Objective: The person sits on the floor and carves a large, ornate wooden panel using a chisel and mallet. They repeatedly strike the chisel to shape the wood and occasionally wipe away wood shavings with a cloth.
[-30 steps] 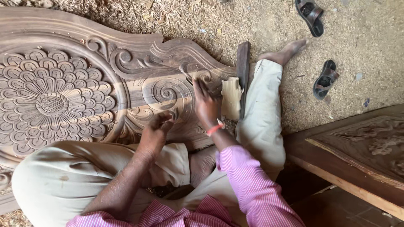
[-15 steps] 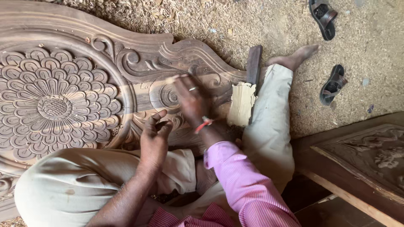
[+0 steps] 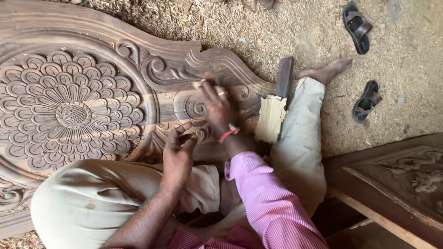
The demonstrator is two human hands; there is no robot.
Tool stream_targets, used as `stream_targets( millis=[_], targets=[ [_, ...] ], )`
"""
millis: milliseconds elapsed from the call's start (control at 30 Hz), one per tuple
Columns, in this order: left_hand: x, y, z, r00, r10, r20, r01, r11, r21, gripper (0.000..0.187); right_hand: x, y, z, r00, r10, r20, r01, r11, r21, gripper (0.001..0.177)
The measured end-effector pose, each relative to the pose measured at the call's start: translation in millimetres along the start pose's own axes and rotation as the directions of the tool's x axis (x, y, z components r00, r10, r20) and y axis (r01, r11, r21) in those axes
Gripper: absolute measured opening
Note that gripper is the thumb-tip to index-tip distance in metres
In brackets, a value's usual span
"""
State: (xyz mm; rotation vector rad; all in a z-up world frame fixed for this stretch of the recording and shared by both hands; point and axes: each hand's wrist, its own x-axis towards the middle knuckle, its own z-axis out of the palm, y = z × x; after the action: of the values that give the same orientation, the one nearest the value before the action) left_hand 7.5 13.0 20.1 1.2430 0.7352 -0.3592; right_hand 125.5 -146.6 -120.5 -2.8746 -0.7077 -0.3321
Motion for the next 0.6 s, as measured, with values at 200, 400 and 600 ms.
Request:
stream_targets(
  millis=[200, 400, 600],
  targets=[
    [-3, -6, 0, 0.999, 0.025, 0.026, -0.025, 1.0, 0.009, 0.045, 0, 25, -5, 0.995, 0.027, 0.097, -0.051, 0.966, 0.252, 0.058],
    [-2, -8, 5, 0.998, 0.049, 0.035, -0.047, 0.997, -0.06, 0.045, 6, 14, -13, 0.949, -0.08, 0.305, 0.012, 0.976, 0.219, 0.064],
    [4, -7, 3, 0.996, 0.087, 0.026, -0.086, 0.996, -0.028, 0.043, 8, -6, -23, 0.928, -0.372, -0.021, 0.37, 0.915, 0.163, 0.056]
  ],
)
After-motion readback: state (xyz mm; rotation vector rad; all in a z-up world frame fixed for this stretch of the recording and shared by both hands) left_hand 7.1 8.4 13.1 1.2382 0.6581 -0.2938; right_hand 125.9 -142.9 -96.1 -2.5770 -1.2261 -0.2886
